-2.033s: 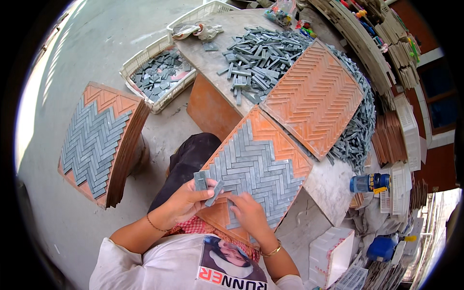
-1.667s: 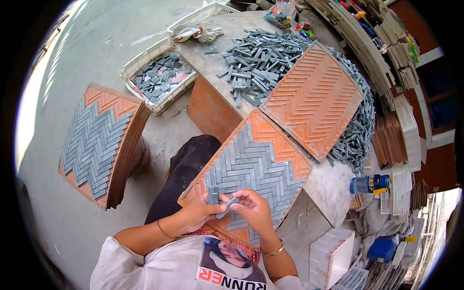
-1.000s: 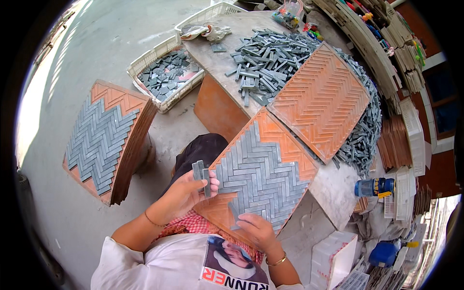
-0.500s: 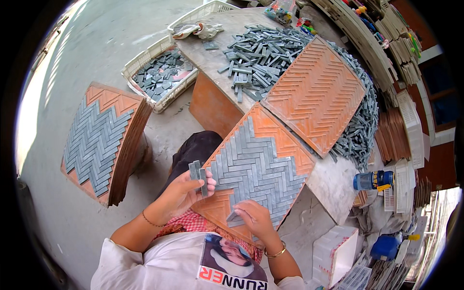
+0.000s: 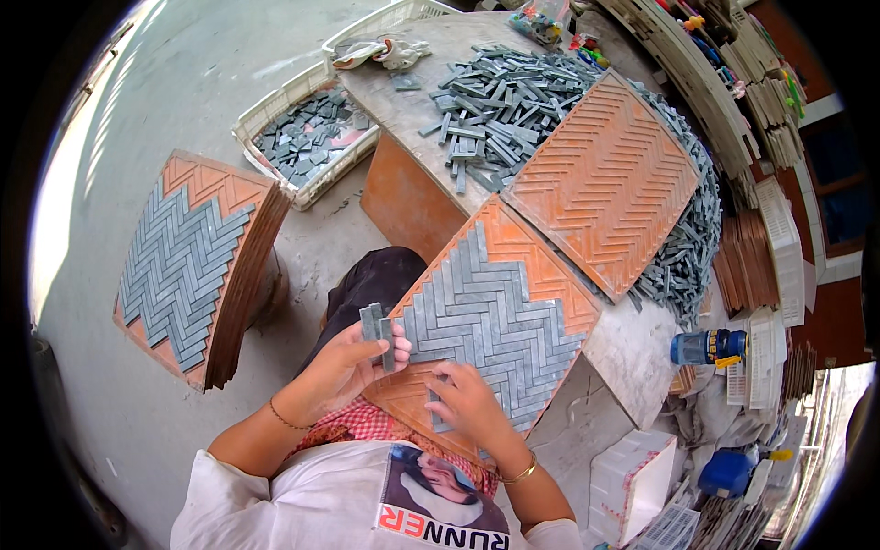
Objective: The person arranges small rectangular tiles onto a board to form a herringbone pattern. They pick tiles from a pile, place them one by one, and occasionally adjust the alignment. The person completes one board and then begins working on a second board.
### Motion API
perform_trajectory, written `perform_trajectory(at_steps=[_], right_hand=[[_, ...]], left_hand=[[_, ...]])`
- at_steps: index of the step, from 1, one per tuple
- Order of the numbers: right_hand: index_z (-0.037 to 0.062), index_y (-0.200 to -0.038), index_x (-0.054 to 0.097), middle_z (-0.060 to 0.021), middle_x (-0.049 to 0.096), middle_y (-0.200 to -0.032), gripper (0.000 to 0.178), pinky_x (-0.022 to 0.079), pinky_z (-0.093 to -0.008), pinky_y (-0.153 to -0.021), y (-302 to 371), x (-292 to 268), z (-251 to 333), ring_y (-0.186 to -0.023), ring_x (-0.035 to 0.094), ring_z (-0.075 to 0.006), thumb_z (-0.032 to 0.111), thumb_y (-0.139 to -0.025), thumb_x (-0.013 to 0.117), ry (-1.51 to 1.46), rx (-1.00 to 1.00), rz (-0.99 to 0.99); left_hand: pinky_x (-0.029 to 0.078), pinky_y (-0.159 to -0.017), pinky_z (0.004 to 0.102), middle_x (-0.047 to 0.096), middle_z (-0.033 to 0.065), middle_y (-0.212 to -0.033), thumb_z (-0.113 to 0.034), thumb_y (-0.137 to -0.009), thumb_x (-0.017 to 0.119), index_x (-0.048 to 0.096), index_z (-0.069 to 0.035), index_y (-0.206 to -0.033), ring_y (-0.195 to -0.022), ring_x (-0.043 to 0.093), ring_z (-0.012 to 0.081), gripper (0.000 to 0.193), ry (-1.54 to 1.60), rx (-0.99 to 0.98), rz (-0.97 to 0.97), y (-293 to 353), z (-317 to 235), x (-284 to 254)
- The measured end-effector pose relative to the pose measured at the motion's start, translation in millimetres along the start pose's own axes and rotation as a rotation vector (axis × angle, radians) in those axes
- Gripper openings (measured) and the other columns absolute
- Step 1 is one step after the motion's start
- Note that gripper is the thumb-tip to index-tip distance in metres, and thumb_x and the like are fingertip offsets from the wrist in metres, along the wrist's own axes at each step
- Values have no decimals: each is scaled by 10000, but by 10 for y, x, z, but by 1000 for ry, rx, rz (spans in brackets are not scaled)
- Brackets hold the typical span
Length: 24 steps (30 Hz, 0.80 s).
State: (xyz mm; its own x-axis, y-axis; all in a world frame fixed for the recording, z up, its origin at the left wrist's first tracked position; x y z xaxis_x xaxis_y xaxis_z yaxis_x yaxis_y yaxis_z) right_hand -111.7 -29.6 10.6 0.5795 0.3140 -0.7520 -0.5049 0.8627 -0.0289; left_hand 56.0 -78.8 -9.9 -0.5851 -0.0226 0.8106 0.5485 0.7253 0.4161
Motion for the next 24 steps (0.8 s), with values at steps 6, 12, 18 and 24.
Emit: perform_trajectory(at_steps=[6,12,18,24], right_hand=[[19,-1122,564,-141,497,-1125,486,446,-394,-862,9,-59,99,-1018,501,-324,91,-681,756,101,29,-3],[31,-1189,529,-155,467,-1146,641,435,-415,-879,96,-144,190,-1034,491,-352,117,-619,810,43,140,-77],[39,-1178,521,-172,453,-1134,665,437,-412,-878,127,-52,110,-1045,485,-354,138,-599,830,97,265,-136],[43,-1187,532,-164,495,-1099,661,465,-388,-818,74,-109,154,-978,522,-331,155,-609,833,152,294,-120]], left_hand=[[489,-948,384,596,127,-1083,-57,-898,561,490,4,-1189,-1041,600,226,306,-23,2,9,-11,22,-17],[478,-983,406,571,147,-1139,13,-895,506,462,18,-1232,-1094,590,259,339,-33,-42,-32,14,37,29],[509,-954,400,576,135,-1134,-10,-932,494,451,10,-1256,-1080,603,252,328,-72,-102,17,11,160,69],[544,-906,381,602,118,-1110,-35,-961,471,447,-6,-1276,-1080,614,235,317,-129,-187,35,38,250,108]])
Point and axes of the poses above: each hand's wrist, its own y-axis away from the middle knuckle, its own x-axis out of the palm, z = x × y, the point moved 6 cm from there along -y, towards the middle knuckle
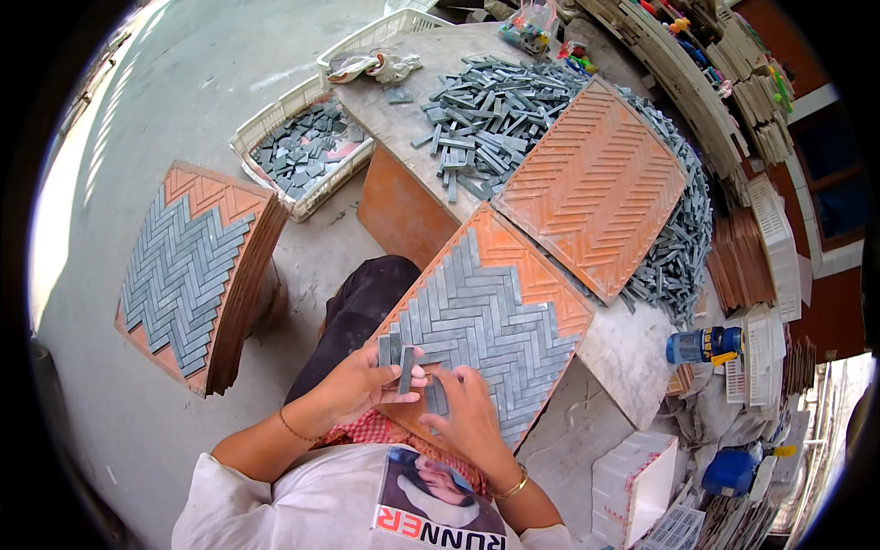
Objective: The person arranges small rectangular tiles onto a board to form a herringbone pattern. They pick tiles from a pile, place them one by one, and occasionally adjust the alignment. The person completes one board and then begins working on a second board.
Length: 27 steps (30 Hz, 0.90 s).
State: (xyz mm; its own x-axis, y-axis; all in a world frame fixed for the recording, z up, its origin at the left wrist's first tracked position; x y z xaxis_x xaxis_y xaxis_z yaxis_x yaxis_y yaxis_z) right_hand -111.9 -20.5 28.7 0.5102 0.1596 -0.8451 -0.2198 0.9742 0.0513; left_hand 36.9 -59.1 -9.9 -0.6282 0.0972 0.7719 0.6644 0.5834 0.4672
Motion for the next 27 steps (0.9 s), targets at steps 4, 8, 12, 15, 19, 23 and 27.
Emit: perform_trajectory(at_steps=[4,8,12,15,19,23,27], right_hand=[[27,-1134,582,-120,579,-983,525,483,-286,-660,-120,-156,-68,-797,577,-196,137,-673,808,-370,17,-147],[-1,-1042,620,-68,614,-902,329,462,-210,-597,-312,-175,-91,-691,561,-82,100,-762,758,-710,136,-66],[-15,-947,636,-41,633,-813,165,465,-189,-591,-340,19,-244,-647,560,-62,65,-825,712,-1014,309,87],[-10,-907,639,-35,636,-748,103,474,-193,-590,-308,44,-338,-636,574,-71,45,-838,693,-1040,370,87],[-11,-897,639,-51,642,-803,73,484,-206,-598,-280,-83,-447,-648,581,-86,21,-843,677,-1088,391,-66],[-5,-867,640,-54,649,-848,48,500,-236,-659,-277,-123,-535,-747,609,-111,16,-834,669,-1037,205,-155],[2,-852,626,-69,646,-862,98,502,-280,-714,-330,-92,-365,-818,630,-169,-14,-773,682,-631,-8,-37]], left_hand=[[569,-853,351,604,116,-1114,-55,-971,472,454,-13,-1276,-1047,625,223,309,-107,-29,-26,-12,70,39],[582,-816,334,595,115,-1121,-68,-974,476,460,-11,-1271,-1004,634,214,303,-172,-79,-35,-24,164,116],[586,-803,326,583,114,-1150,-74,-974,480,474,-12,-1274,-995,637,212,307,-181,-111,3,-50,227,74],[586,-801,319,585,119,-1152,-79,-976,473,460,-13,-1290,-992,639,215,322,-186,-122,-9,-40,238,52],[575,-773,298,605,127,-1135,-137,-977,494,489,-17,-1203,-978,646,207,256,-261,-9,-134,20,111,-4],[561,-728,289,640,131,-1060,-163,-967,525,501,-26,-1167,-948,652,196,243,-282,180,-165,43,-189,-185],[558,-732,276,642,126,-1057,-198,-960,546,515,-27,-1152,-919,654,177,258,-250,253,-181,72,-355,-239]])
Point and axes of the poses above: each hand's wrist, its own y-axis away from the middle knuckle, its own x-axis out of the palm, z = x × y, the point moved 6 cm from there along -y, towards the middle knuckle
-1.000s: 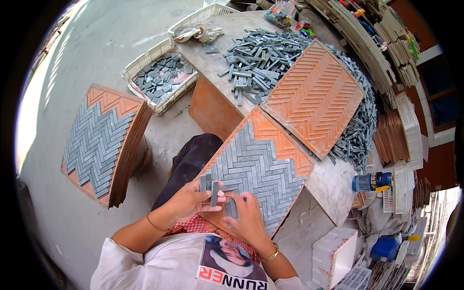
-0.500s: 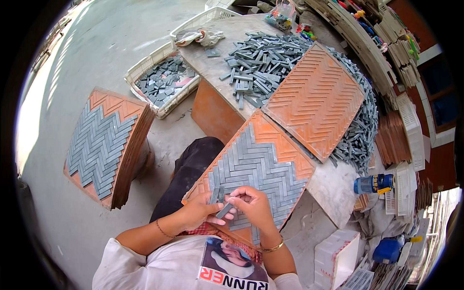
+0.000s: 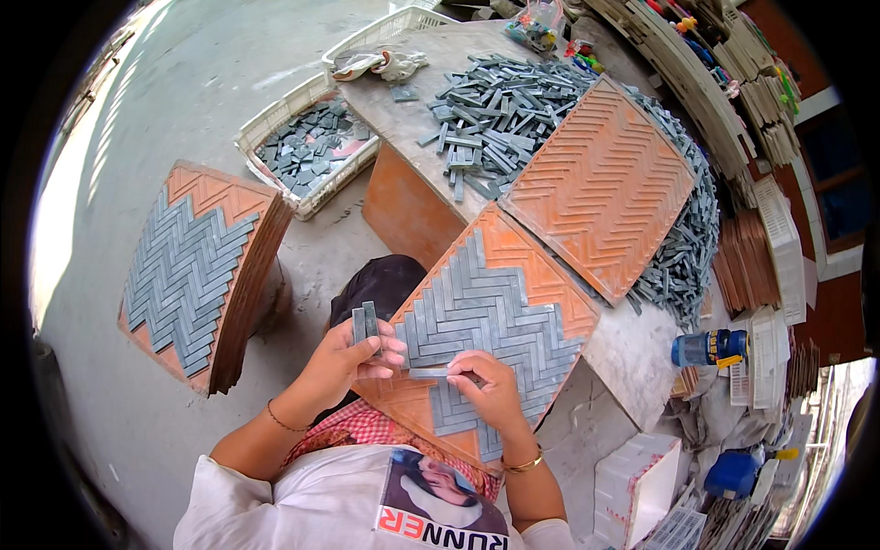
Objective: The person arranges small rectangular tiles onto a board to form a herringbone pattern. They pick tiles from a pile, place them one by one, and occasionally adjust the alignment. The person completes one board and then begins working on a second board.
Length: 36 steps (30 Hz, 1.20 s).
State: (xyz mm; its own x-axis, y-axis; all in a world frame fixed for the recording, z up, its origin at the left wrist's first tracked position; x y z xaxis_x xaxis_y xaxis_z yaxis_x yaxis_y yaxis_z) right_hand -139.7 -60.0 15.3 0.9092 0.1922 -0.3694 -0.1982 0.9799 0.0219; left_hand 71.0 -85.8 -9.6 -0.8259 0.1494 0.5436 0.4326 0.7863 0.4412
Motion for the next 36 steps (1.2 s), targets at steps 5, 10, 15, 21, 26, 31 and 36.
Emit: perform_trajectory(at_steps=[5,10,15,21,26,31,36], right_hand=[[17,-860,620,-88,639,-870,138,503,-335,-734,-3,108,118,-825,619,-266,2,-747,698,284,-251,-19],[33,-847,628,-67,651,-864,161,490,-348,-749,-10,145,166,-854,601,-256,9,-718,721,457,-400,-44],[41,-823,628,-60,619,-837,130,479,-352,-747,-40,222,136,-838,585,-252,16,-726,710,470,-345,-13],[37,-875,647,-77,602,-878,125,480,-331,-707,-78,250,173,-802,582,-243,50,-758,689,438,-282,74],[25,-996,647,-68,621,-921,246,469,-258,-614,-203,153,376,-706,578,-131,16,-757,703,39,-76,-80],[10,-1058,619,-35,622,-869,311,447,-199,-592,-273,235,351,-707,556,-56,-10,-763,712,-86,45,28],[-10,-961,600,-37,625,-766,123,475,-199,-580,-158,116,53,-661,588,-77,34,-859,653,-364,275,-63]], left_hand=[[557,-728,267,644,125,-1059,-203,-956,557,515,-32,-1151,-915,654,173,262,22,33,0,2,-51,-7],[554,-751,274,643,133,-1063,-191,-951,564,514,-33,-1147,-931,650,176,256,46,30,-3,8,-61,-26],[550,-804,304,632,149,-1097,-160,-951,548,507,-23,-1169,-964,647,198,261,77,27,6,-5,-24,-7],[532,-881,337,611,167,-1132,-104,-962,487,479,12,-1227,-1015,633,228,289,98,-22,69,4,29,78],[514,-918,350,608,158,-1157,-104,-958,507,478,12,-1255,-1048,624,220,320,90,-150,184,47,143,279],[553,-867,292,591,152,-1178,-72,-981,446,510,50,-1241,-1045,618,188,294,-65,-286,298,85,311,359],[543,-875,312,569,151,-1229,-104,-982,462,455,40,-1316,-1037,623,199,364,-160,-212,238,88,194,233]])
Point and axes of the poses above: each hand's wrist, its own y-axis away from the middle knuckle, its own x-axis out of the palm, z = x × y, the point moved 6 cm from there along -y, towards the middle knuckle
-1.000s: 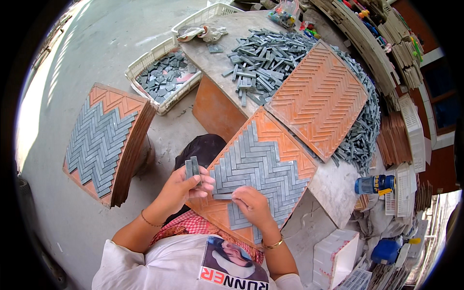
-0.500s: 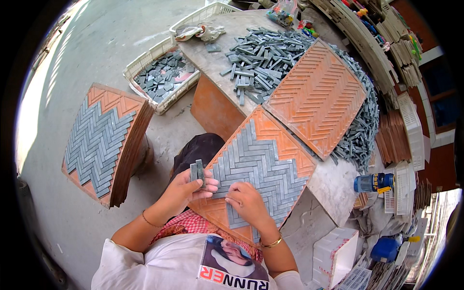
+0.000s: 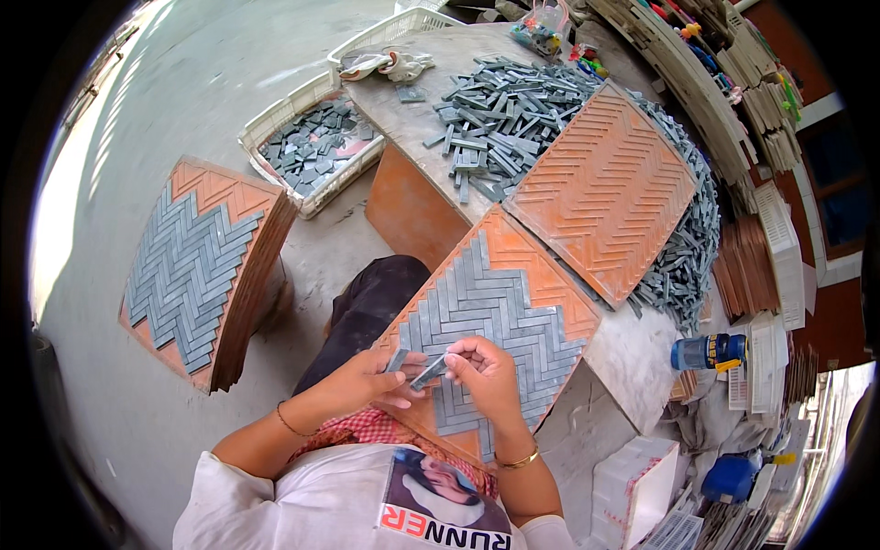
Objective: The person arranges small rectangular tiles onto a board to form a herringbone pattern. They pick tiles from a pile, place them one by one, and occasionally adjust the alignment. The person completes one board and then begins working on a second board.
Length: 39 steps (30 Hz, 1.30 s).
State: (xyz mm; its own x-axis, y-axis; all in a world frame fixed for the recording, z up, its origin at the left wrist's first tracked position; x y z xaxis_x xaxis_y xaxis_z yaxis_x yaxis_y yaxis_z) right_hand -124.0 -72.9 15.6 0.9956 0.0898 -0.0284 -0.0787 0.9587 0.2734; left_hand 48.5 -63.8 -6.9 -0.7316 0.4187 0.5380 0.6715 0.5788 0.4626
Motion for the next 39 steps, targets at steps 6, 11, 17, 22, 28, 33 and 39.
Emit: perform_trajectory(at_steps=[6,11,17,22,28,33,39], right_hand=[[-11,-931,590,-58,636,-783,79,492,-203,-584,123,-151,-221,-685,627,-100,52,-889,613,-51,63,-59],[-10,-922,615,-55,657,-842,70,508,-233,-631,164,-56,-251,-727,636,-116,32,-866,624,73,-45,57],[34,-944,638,-78,673,-940,188,504,-305,-756,201,52,-99,-842,628,-207,3,-762,675,588,-378,147],[42,-915,637,-90,633,-957,216,485,-361,-788,255,156,-65,-892,583,-294,11,-709,694,768,-538,126],[46,-888,613,-81,569,-889,211,476,-372,-738,248,262,-92,-821,559,-279,15,-698,698,805,-565,93],[50,-804,584,-84,557,-821,151,473,-370,-698,252,316,-101,-793,569,-284,33,-700,693,836,-485,-13],[74,-817,535,-83,501,-807,160,453,-400,-651,307,503,17,-764,545,-286,79,-741,676,884,-461,56]], left_hand=[[540,-871,335,571,165,-1247,-133,-975,483,435,24,-1339,-1041,629,214,400,53,111,-107,61,-196,-231],[540,-856,326,604,144,-1212,-179,-970,512,460,14,-1325,-1034,639,206,408,65,168,-107,64,-232,-255],[535,-868,310,593,148,-1214,-158,-979,494,454,10,-1328,-1033,632,199,389,54,181,-118,84,-260,-274],[534,-862,306,597,149,-1209,-164,-979,500,467,11,-1317,-1029,632,198,382,57,195,-124,69,-241,-302],[531,-857,302,612,141,-1183,-160,-972,506,468,17,-1313,-1020,635,196,385,66,196,-119,48,-224,-268],[528,-881,308,593,149,-1203,-117,-975,488,469,12,-1310,-1024,625,190,360,84,169,-103,25,-201,-224],[530,-851,304,615,139,-1167,-143,-969,503,489,5,-1287,-1017,633,195,351,96,197,-110,40,-173,-209]])
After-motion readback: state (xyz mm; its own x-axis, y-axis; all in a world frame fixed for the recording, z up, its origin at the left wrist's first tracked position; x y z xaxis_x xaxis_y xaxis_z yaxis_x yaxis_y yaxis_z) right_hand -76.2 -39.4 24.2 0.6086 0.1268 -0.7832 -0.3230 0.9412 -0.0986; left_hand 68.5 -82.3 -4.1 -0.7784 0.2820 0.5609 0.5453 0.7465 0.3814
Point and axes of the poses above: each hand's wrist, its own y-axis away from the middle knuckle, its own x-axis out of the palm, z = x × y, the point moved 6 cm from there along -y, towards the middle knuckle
